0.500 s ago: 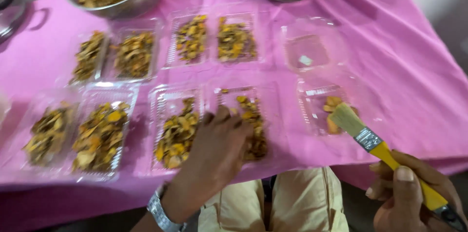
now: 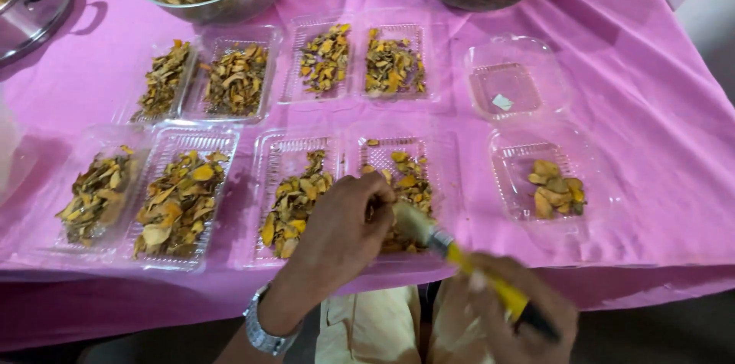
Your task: Cleaning and arranging dried herb slices in plastic containers using a paintbrush
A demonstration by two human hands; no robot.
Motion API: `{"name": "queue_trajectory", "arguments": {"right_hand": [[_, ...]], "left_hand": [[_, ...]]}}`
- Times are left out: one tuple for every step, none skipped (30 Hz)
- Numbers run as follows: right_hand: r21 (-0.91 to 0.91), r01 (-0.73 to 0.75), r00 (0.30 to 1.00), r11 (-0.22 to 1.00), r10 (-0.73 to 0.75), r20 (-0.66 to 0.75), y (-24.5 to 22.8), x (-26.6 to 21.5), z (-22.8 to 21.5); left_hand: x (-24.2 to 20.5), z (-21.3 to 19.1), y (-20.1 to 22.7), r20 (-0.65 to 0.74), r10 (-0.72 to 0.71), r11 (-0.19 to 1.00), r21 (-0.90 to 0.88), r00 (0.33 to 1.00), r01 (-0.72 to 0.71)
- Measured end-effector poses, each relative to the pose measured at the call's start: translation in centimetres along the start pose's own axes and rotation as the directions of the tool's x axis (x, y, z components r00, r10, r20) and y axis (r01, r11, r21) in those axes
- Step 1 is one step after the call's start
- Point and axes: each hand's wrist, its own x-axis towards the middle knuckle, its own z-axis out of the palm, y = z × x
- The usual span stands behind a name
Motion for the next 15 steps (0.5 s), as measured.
{"name": "queue_trajectory", "arguments": {"right_hand": [[-0.008, -0.169, 0.984, 0.986, 0.168, -0.065, -0.2, 0.5, 0.1], [-0.007, -0.333, 0.935, 0.943, 0.329, -0.13, -0.4, 1.0, 0.3], [-0.005, -0.331, 0.937, 0.944, 0.328, -0.122, -0.6, 0.8, 0.0], [0.013, -0.269, 0.962, 0.963, 0.27, -0.031, -0.7, 0.7, -0.3], [0.031, -0.214, 0.976, 0.976, 0.212, 0.047, -0.7, 0.4, -0.8], [0.028, -0.217, 0.975, 0.976, 0.216, 0.042, 0.2, 0.8, -0.4], [0.026, -0.245, 0.939, 0.969, 0.244, -0.241, 1.0, 1.2, -0.2], [0.031, -0.272, 0.826, 0.962, 0.25, -0.505, 1.8, 1.7, 0.0], [0.029, -0.273, 0.822, 0.962, 0.249, -0.512, 3.1, 2.2, -3.0], [0.097, -0.361, 0.868, 0.927, 0.372, -0.328, 4.4, 2.7, -6.0], [0.146, -0.456, 0.871, 0.878, 0.474, -0.126, 5.6, 3.2, -9.1], [0.147, -0.458, 0.869, 0.877, 0.476, -0.134, 5.7, 2.8, -9.0], [0.082, -0.352, 0.902, 0.932, 0.361, -0.235, 5.9, 2.2, -8.8], [0.004, -0.247, 0.916, 0.969, 0.235, -0.326, 6.1, 1.6, -8.7], [0.003, -0.254, 0.912, 0.967, 0.24, -0.331, 6.4, 1.2, -9.0]], "left_hand": [[-0.3, -0.5, 0.0, -0.017, 0.011, 0.998, -0.067, 1.0, -0.013], [-0.6, -1.1, 0.1, -0.035, 0.022, 0.991, -0.133, 0.999, -0.027], [-0.6, -1.0, 0.0, -0.04, 0.016, 0.991, -0.132, 0.999, -0.021], [-0.5, -0.9, -0.1, -0.063, 0.077, 0.988, -0.127, 0.995, -0.085], [-0.1, -0.5, 0.0, -0.073, 0.148, 0.98, -0.123, 0.986, -0.156], [0.5, -0.4, 0.8, -0.067, 0.151, 0.979, -0.125, 0.986, -0.158], [1.2, -0.3, 1.6, -0.018, 0.111, 0.986, -0.123, 0.994, -0.112], [1.9, -0.2, 2.5, 0.03, 0.071, 0.991, -0.118, 0.997, -0.066], [2.9, 0.8, 3.8, 0.036, 0.077, 0.99, -0.119, 0.996, -0.073], [3.9, 1.7, 5.2, 0.067, 0.11, 0.992, -0.073, 0.992, -0.105], [5.0, 2.6, 6.5, 0.101, 0.14, 0.99, -0.026, 0.985, -0.138], [6.1, 4.1, 7.0, 0.107, 0.146, 0.989, -0.026, 0.983, -0.144], [7.2, 5.7, 7.5, 0.047, 0.305, 0.952, -0.004, 0.951, -0.305], [8.3, 7.3, 8.0, -0.007, 0.457, 0.889, 0.027, 0.889, -0.457], [8.4, 6.4, 8.7, 0.001, 0.459, 0.888, 0.025, 0.889, -0.459]]}}
